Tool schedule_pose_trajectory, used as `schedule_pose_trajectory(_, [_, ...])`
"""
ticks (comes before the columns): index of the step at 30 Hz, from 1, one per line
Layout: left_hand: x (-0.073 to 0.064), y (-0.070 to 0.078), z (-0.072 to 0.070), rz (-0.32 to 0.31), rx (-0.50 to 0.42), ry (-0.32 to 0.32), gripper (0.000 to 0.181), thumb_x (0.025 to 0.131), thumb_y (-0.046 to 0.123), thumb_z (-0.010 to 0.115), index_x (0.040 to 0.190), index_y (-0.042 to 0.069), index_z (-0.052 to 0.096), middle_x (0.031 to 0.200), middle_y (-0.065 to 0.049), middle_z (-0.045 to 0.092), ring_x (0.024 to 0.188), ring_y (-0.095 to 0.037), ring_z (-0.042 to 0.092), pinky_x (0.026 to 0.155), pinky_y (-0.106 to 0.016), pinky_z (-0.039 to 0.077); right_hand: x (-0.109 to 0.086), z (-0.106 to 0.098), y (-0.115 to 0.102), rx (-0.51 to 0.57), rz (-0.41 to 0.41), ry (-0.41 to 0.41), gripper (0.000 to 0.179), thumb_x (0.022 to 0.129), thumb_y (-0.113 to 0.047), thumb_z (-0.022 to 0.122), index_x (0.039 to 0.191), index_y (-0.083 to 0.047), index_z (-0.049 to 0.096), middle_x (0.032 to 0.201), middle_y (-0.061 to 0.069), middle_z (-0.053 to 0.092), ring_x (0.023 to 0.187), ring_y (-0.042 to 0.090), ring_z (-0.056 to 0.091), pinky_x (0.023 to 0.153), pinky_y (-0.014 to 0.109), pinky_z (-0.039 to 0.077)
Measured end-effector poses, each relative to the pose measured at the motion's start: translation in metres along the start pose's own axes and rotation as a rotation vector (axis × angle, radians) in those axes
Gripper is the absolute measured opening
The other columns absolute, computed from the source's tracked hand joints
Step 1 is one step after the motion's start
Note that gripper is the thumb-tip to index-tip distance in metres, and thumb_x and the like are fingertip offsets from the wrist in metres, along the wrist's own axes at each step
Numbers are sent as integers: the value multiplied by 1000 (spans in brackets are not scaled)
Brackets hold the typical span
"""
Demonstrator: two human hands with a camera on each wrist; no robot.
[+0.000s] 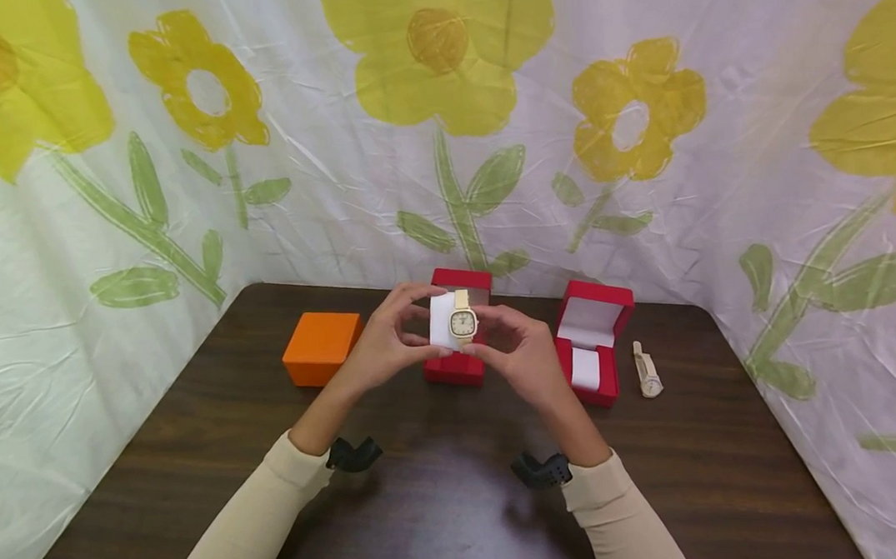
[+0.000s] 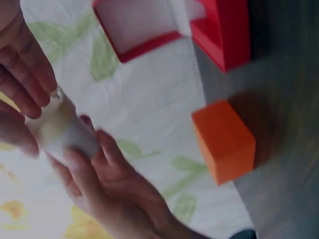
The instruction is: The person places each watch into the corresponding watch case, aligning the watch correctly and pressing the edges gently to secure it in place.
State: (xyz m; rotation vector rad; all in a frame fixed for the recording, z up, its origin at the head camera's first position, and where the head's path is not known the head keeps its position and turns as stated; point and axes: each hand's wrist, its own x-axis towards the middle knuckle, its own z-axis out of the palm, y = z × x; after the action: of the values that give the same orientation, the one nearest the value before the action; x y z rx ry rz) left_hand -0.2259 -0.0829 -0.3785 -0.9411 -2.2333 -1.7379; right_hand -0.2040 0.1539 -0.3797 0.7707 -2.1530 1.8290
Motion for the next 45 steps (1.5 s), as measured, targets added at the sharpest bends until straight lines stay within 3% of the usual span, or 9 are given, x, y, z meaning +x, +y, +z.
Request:
schedule_pose_trajectory(5, [1,2,-1,12,-25,-30,71,77,9,89,140,19,57,134,-2,48,106,-26,64,75,-34,62,3,-6,-12,-63,-138,-79,85,73,18,81,148,1,47,140,20,55,122,40,57,98,47,53])
schedule_pose_trajectory(9, [0,4,-1,16,-40,-51,70,78,7,88,140,19,57,135,-2,49,107,-26,64,76,-35,62,3,-8,-26,-95,-125,-181,100,72,15,83,157,-2,33,155,17,42,135,37,48,105,38,49])
schedule_pose_trajectory(13, [0,6,0,22,-71,-67,69,78,6,88,139,18,58,135,-1,49,106,-26,64,75,-36,62,1,-10,-32,-138,-96,-223,95,74,11,83,156,-1,36,157,15,42,137,19,48,106,30,48])
schedule_pose_trajectory(18, [0,10,2,27,-92,-88,72,77,6,88,141,17,56,134,-2,49,107,-27,64,74,-37,62,0,-10,-34,-156,-99,-186,85,74,11,84,150,3,45,150,17,51,130,5,52,103,29,49])
schedule_pose_trajectory(22, [0,13,0,11,-99,-119,76,78,5,88,145,16,53,137,-1,48,108,-27,63,74,-37,62,0,-11,-34,-156,-113,-167,83,72,14,84,147,5,48,145,20,54,127,4,54,101,27,50])
schedule_pose_trajectory(28, [0,16,-5,6,-129,-169,77,79,1,85,148,11,50,138,0,48,110,-27,62,76,-40,62,1,-14,-17,-146,-113,-155,88,69,16,85,148,0,49,146,17,54,128,8,54,101,25,50])
schedule_pose_trajectory(37, [-1,18,-5,24,-158,-148,75,78,-1,85,145,9,53,138,-1,50,111,-26,64,78,-42,62,0,-15,-13,-114,-177,-140,89,69,12,87,149,-8,51,145,11,56,128,17,56,100,27,52])
schedule_pose_trajectory(45, [-4,21,-4,47,-158,-116,75,77,-2,86,144,13,55,138,-2,50,108,-28,65,76,-41,62,0,-11,-16,-106,-168,-129,91,67,18,85,148,-3,50,145,13,55,128,15,56,99,28,52])
